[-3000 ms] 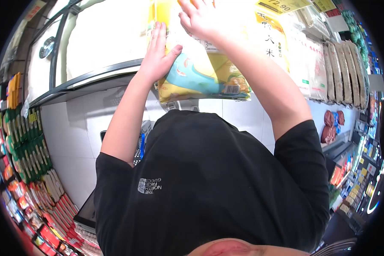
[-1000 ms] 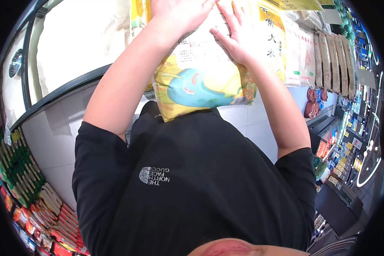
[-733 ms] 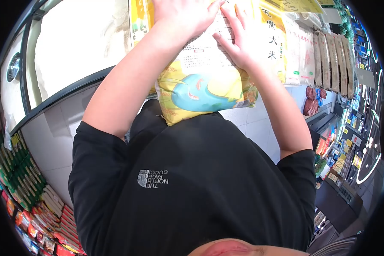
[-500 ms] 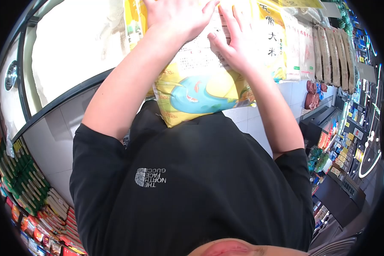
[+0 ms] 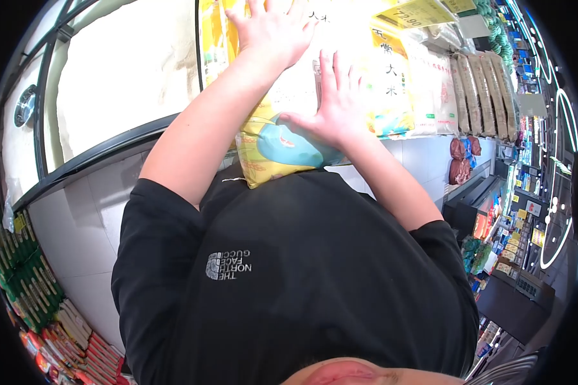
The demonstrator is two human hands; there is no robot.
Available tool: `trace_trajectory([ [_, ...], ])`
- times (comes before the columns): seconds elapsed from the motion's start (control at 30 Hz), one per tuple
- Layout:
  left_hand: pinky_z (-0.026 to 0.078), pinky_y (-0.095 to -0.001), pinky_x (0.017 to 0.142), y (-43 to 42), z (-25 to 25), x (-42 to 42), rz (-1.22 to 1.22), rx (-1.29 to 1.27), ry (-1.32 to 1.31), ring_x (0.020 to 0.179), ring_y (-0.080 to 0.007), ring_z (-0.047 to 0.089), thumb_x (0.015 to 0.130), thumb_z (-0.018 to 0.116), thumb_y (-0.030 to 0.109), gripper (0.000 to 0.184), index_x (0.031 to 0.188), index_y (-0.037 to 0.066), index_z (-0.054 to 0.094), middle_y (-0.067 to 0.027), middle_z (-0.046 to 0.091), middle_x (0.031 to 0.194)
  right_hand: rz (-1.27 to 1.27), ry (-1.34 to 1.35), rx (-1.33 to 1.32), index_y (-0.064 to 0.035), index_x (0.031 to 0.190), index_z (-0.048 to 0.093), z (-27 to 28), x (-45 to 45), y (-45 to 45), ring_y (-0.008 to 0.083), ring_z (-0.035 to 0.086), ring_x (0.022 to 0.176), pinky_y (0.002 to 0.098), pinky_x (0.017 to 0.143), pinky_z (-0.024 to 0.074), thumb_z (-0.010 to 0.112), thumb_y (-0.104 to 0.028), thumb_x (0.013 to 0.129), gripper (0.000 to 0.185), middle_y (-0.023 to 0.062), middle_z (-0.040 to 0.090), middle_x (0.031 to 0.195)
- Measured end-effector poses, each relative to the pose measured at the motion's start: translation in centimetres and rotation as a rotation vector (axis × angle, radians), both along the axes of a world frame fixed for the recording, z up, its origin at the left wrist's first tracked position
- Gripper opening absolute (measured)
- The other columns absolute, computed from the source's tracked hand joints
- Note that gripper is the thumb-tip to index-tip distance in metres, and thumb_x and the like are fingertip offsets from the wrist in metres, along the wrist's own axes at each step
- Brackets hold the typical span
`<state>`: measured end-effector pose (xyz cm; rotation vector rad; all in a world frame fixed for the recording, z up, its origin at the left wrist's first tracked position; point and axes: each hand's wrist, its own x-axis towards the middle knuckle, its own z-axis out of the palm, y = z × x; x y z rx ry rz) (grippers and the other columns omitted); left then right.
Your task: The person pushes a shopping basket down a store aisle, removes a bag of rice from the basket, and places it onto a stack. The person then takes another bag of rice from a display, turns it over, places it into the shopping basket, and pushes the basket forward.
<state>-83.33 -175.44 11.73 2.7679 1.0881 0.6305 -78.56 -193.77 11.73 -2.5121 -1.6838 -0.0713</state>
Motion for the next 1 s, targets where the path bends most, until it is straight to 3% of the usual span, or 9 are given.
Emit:
trace_trajectory([
  [0.23, 0.012, -0.0642, 0.121, 0.2, -1.4, -0.5, -0.054, 0.152, -0.154, 0.144, -0.0385, 0.041, 0.103, 0.04, 0.048, 0.053, 0.143, 0.019, 0.061, -0.0173, 0.059, 0.145, -0.001, 0.027, -0.062, -0.0152, 0.165, 0.016, 0.2, 0.2, 0.5, 0.0518, 0.023, 0.148, 0.0632, 0.119, 0.0242, 0.075, -0.079, 0.066, 0.132, 0.0289, 0.025, 0.162],
  [0.4, 0.018, -0.0608, 0.121, -1.3, 0.2, -3.5, -0.248, 0.049, -0.16, 0.138, -0.0326, 0.047, 0.102, 0.045, 0.037, 0.045, 0.135, 0.014, 0.065, -0.0174, 0.063, 0.139, 0.015, 0.06, -0.105, -0.0234, 0.164, 0.024, 1.2, 0.5, 0.5, 0.0492, 0.026, 0.147, 0.0614, 0.117, 0.0296, 0.076, -0.074, 0.069, 0.119, 0.0295, 0.027, 0.158],
  [0.5, 0.022, -0.0553, 0.122, -1.4, 0.2, -5.3, -0.353, -0.084, -0.116, 0.14, -0.0313, 0.046, 0.102, 0.047, 0.033, 0.045, 0.134, 0.006, 0.063, -0.0188, 0.06, 0.141, 0.056, 0.122, -0.068, -0.0258, 0.162, 0.029, 0.6, 3.0, -0.4, 0.049, 0.026, 0.148, 0.0605, 0.118, 0.0305, 0.078, -0.07, 0.071, 0.113, 0.0294, 0.024, 0.16],
  [0.6, 0.023, -0.0496, 0.124, -2.0, -2.3, -5.8, -0.287, -0.113, -0.152, 0.144, -0.0366, 0.041, 0.101, 0.051, 0.034, 0.051, 0.138, 0.0, 0.057, -0.0219, 0.054, 0.147, 0.028, 0.264, 0.006, -0.0273, 0.162, 0.031, -0.6, 5.1, -1.6, 0.0491, 0.025, 0.149, 0.0589, 0.119, 0.031, 0.082, -0.065, 0.071, 0.111, 0.0281, 0.023, 0.161],
  [0.67, 0.023, -0.0493, 0.124, -2.4, -2.7, -5.8, -0.241, -0.033, -0.165, 0.146, -0.0401, 0.038, 0.101, 0.052, 0.036, 0.054, 0.141, -0.001, 0.055, -0.0235, 0.049, 0.151, -0.03, 0.277, 0.033, -0.0279, 0.162, 0.031, -1.0, 5.2, -1.9, 0.0493, 0.023, 0.15, 0.058, 0.12, 0.0306, 0.085, -0.063, 0.069, 0.113, 0.0278, 0.022, 0.162],
  [0.77, 0.024, -0.0495, 0.124, -2.5, -2.4, -6.0, -0.227, -0.022, -0.165, 0.148, -0.0435, 0.034, 0.1, 0.056, 0.037, 0.058, 0.144, -0.001, 0.052, -0.0248, 0.045, 0.154, 0.006, 0.078, -0.033, -0.0261, 0.161, 0.032, -1.0, 5.2, -1.6, 0.0482, 0.022, 0.152, 0.0581, 0.121, 0.0291, 0.088, -0.062, 0.066, 0.116, 0.0276, 0.019, 0.164],
  [1.0, 0.025, -0.0547, 0.122, -2.1, -2.5, -5.9, -0.232, -0.034, -0.196, 0.148, -0.0434, 0.033, 0.092, 0.069, 0.041, 0.069, 0.146, 0.002, 0.051, -0.024, 0.041, 0.158, 0.053, 0.237, 0.094, -0.0206, 0.161, 0.032, -1.7, 6.2, -1.5, 0.0497, 0.021, 0.151, 0.0602, 0.121, 0.026, 0.088, -0.064, 0.063, 0.122, 0.0283, 0.026, 0.161],
])
